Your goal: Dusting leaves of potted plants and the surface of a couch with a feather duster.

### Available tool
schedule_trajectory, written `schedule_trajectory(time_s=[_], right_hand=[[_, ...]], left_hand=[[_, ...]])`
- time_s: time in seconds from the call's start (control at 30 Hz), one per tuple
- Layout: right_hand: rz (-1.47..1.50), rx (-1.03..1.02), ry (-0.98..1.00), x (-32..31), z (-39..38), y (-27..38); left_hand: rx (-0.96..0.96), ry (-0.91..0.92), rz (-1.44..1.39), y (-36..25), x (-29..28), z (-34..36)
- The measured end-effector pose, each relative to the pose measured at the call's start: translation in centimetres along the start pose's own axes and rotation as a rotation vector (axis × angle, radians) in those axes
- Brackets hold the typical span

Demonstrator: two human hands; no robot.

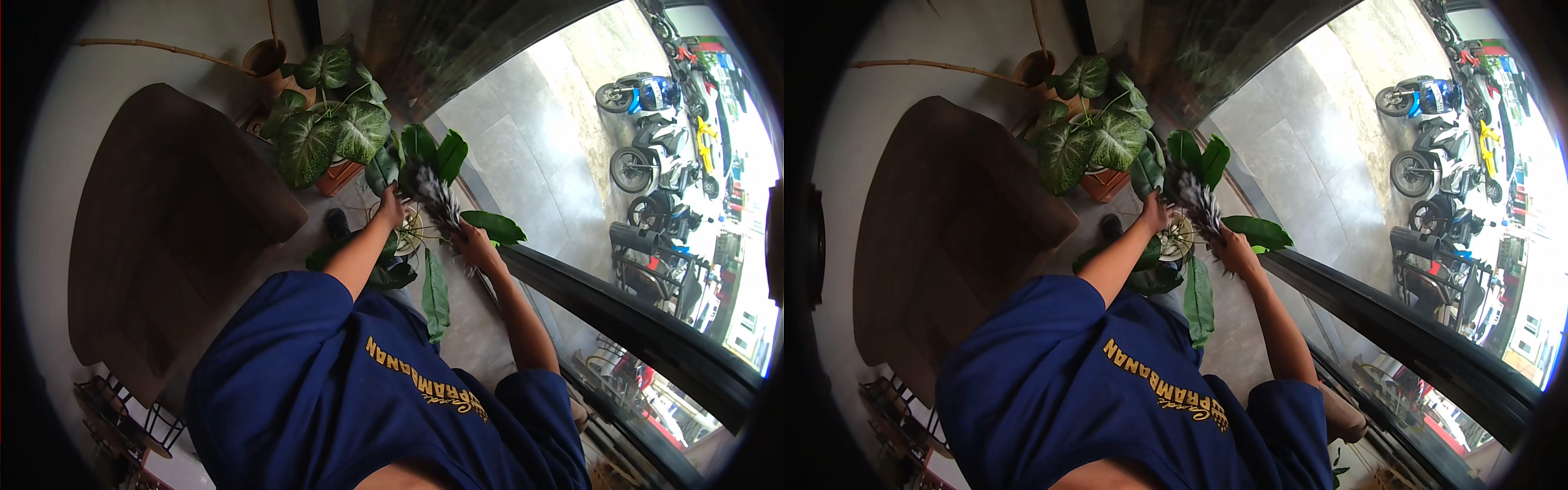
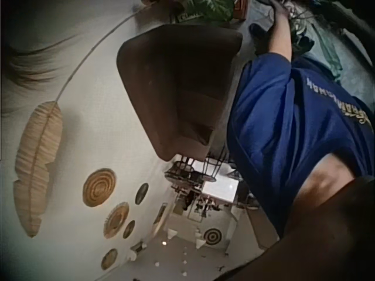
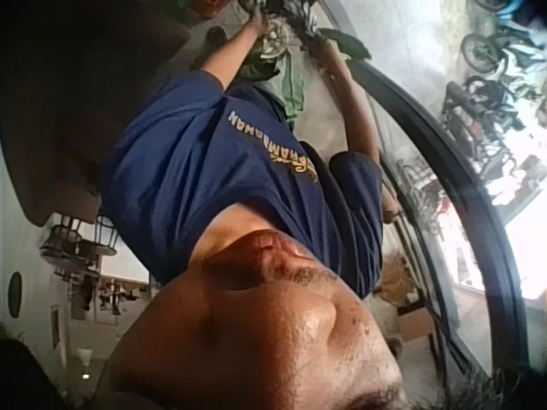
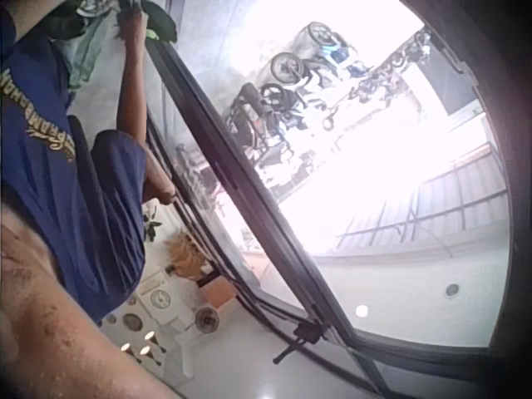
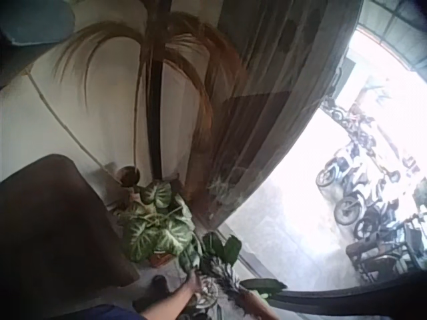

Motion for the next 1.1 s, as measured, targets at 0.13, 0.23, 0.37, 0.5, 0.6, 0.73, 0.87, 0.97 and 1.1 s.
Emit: schedule_trajectory(time_s=[0.13, 0.23, 0.37, 0.5, 0.6, 0.73, 0.87, 0.97, 1.1], right_hand=[[-0.023, -0.022, 0.111, -1.4, 1.0, 1.2], [-0.093, -0.14, 0.138, -3.2, 1.5, 1.7], [-0.231, -0.163, 0.064, -4.9, 1.5, 0.2], [-0.021, -0.225, 0.254, -4.3, 0.4, -0.9], [-0.133, -0.19, 0.171, -5.3, 0.6, -2.3], [-0.048, -0.106, 0.163, -6.1, 0.2, -3.4], [0.029, -0.043, 0.34, -6.3, -1.1, -4.2], [-0.1, -0.031, 0.183, -8.1, -0.9, -5.3], [0.031, -0.028, 0.11, -7.6, -1.6, -6.4]], left_hand=[[-0.034, 0.126, -0.071, -0.2, 1.7, -2.3], [0.001, 0.074, -0.051, -0.4, 1.6, -2.3], [0.065, 0.042, 0.065, -0.3, 1.1, -1.5], [0.109, 0.117, 0.025, -0.4, 0.9, -1.6], [0.098, 0.074, 0.016, 0.0, 0.6, -1.7], [0.081, -0.01, -0.052, 0.8, 0.0, -1.8], [0.085, 0.044, -0.175, 1.0, -0.6, -2.6], [0.05, 0.075, -0.147, 1.6, -0.3, -3.1], [0.121, 0.137, -0.055, 1.6, 0.2, -3.9]])
Point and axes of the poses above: each hand's wrist, its own z-axis towards the middle knuckle, its own x-axis out of the palm, y = z × x, the point moved 9 cm from there along z, towards the middle knuckle, and after that the axes turned 6 degrees about -y, right-handed, at the moved point
